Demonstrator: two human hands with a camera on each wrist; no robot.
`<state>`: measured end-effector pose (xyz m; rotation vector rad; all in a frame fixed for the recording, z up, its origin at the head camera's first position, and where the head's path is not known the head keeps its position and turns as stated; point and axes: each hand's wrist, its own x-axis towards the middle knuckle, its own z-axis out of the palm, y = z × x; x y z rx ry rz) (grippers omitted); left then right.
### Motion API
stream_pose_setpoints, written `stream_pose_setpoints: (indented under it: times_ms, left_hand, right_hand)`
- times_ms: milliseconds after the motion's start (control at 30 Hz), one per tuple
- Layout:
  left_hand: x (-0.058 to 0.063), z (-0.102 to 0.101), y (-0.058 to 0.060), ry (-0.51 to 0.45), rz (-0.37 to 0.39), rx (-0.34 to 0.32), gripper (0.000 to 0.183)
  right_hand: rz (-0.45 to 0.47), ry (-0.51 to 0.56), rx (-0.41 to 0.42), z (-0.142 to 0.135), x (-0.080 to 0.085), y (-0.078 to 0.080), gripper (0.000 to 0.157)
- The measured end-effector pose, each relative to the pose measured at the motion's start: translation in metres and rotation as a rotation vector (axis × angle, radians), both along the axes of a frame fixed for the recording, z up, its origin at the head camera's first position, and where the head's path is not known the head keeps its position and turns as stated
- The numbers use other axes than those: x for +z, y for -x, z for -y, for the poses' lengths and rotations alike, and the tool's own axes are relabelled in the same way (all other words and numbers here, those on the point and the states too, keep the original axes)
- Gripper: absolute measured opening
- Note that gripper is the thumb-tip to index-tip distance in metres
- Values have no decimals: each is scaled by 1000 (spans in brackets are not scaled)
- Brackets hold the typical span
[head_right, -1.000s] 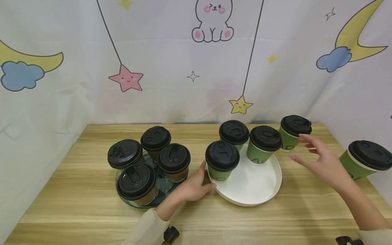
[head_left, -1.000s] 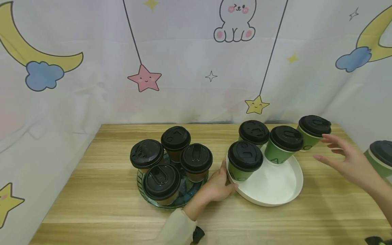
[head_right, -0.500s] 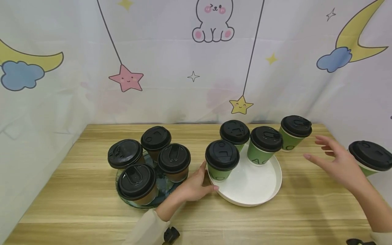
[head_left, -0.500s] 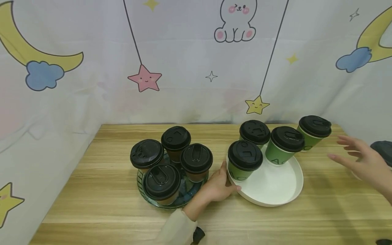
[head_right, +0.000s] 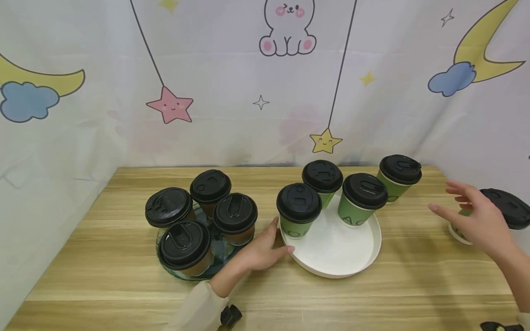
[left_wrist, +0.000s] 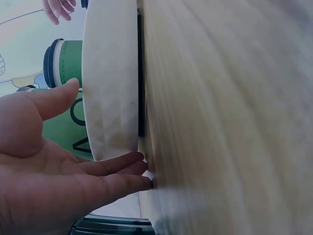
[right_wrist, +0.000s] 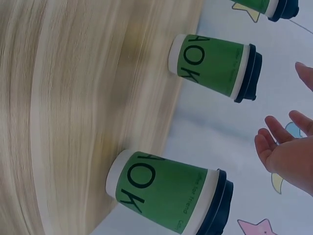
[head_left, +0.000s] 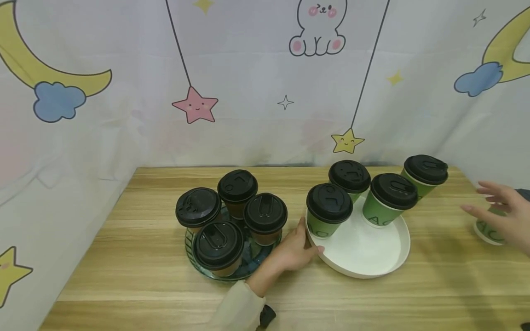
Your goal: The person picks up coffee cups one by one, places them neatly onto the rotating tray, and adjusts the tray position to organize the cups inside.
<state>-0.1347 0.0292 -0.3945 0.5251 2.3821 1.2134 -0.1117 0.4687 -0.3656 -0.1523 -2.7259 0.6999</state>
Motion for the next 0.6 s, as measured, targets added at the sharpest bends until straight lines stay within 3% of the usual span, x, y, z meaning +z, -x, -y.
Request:
stream_pose_setpoints:
  times_ms: [167, 400, 600]
  left_hand:
    - [0, 1, 0, 4, -9, -7, 86]
    - [1, 1, 1, 28, -7, -13, 77]
    - [2, 1, 1, 32, 6, -8, 75]
  right_hand:
    - [8, 33, -42, -20, -6, 4, 81]
    - [-86, 67, -54, -56, -20, 5, 77]
    - [-48, 85, -115, -75, -26, 11, 78]
